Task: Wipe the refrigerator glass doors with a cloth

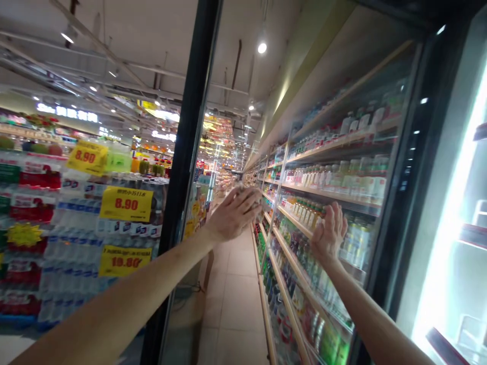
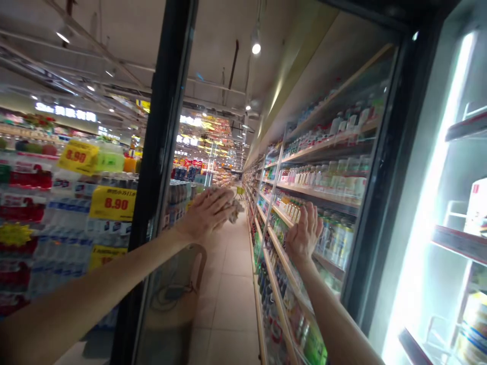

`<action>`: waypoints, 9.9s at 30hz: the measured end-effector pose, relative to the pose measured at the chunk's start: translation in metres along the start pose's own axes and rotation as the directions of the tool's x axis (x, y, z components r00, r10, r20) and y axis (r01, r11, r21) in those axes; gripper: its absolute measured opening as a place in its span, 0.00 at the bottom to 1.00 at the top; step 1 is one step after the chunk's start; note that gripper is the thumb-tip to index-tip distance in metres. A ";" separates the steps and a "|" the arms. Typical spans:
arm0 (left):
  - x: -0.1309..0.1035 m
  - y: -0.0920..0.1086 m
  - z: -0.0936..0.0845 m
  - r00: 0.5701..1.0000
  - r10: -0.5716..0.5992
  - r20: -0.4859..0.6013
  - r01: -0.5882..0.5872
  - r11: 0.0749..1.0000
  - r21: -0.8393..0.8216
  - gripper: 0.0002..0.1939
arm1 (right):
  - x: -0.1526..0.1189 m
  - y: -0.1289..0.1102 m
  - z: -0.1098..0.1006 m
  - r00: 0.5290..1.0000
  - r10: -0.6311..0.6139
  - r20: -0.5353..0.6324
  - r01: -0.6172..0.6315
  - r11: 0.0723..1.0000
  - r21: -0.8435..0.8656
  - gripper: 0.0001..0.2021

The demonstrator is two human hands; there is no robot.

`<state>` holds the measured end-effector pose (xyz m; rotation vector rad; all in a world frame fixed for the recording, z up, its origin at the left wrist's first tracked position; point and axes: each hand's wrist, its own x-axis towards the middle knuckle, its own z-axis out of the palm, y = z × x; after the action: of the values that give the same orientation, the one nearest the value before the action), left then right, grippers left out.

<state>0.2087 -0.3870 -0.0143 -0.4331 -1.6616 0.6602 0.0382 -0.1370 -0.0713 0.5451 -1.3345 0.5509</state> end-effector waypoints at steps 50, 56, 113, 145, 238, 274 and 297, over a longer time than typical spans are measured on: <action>-0.002 -0.015 0.001 1.000 -0.017 -0.026 0.018 0.998 0.060 0.17 | -0.004 -0.002 0.004 0.993 0.114 0.041 -0.112 0.993 -0.046 0.24; 0.004 -0.022 -0.005 1.000 -0.015 -0.019 0.017 0.998 0.065 0.15 | -0.002 -0.003 0.004 0.993 0.109 0.035 -0.107 0.993 -0.054 0.23; 0.003 -0.017 -0.005 0.998 -0.058 -0.025 0.059 0.996 0.066 0.17 | -0.002 -0.001 -0.001 0.994 0.099 0.041 -0.097 0.994 -0.040 0.24; -0.022 0.060 0.022 0.898 0.425 0.114 -0.391 0.890 -0.236 0.17 | -0.002 -0.002 0.001 0.992 0.110 0.056 -0.108 0.994 -0.034 0.24; -0.037 0.036 -0.012 0.948 -0.319 -0.004 0.319 0.947 -0.045 0.31 | 0.044 -0.050 -0.001 0.996 0.061 0.065 -0.063 0.998 0.026 0.25; -0.134 0.108 0.000 0.934 -0.317 0.165 0.356 0.864 -0.356 0.31 | -0.180 -0.041 -0.080 0.868 0.239 0.435 -0.143 0.960 -0.241 0.25; -0.134 0.114 0.001 0.929 -0.350 0.121 0.370 0.878 -0.303 0.32 | -0.212 -0.090 -0.092 0.833 0.206 0.514 -0.196 0.978 -0.074 0.28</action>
<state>0.2255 -0.3821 -0.1895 -0.3201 -1.8548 0.1242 0.1335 -0.1576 -0.2993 0.5638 -1.9310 0.5852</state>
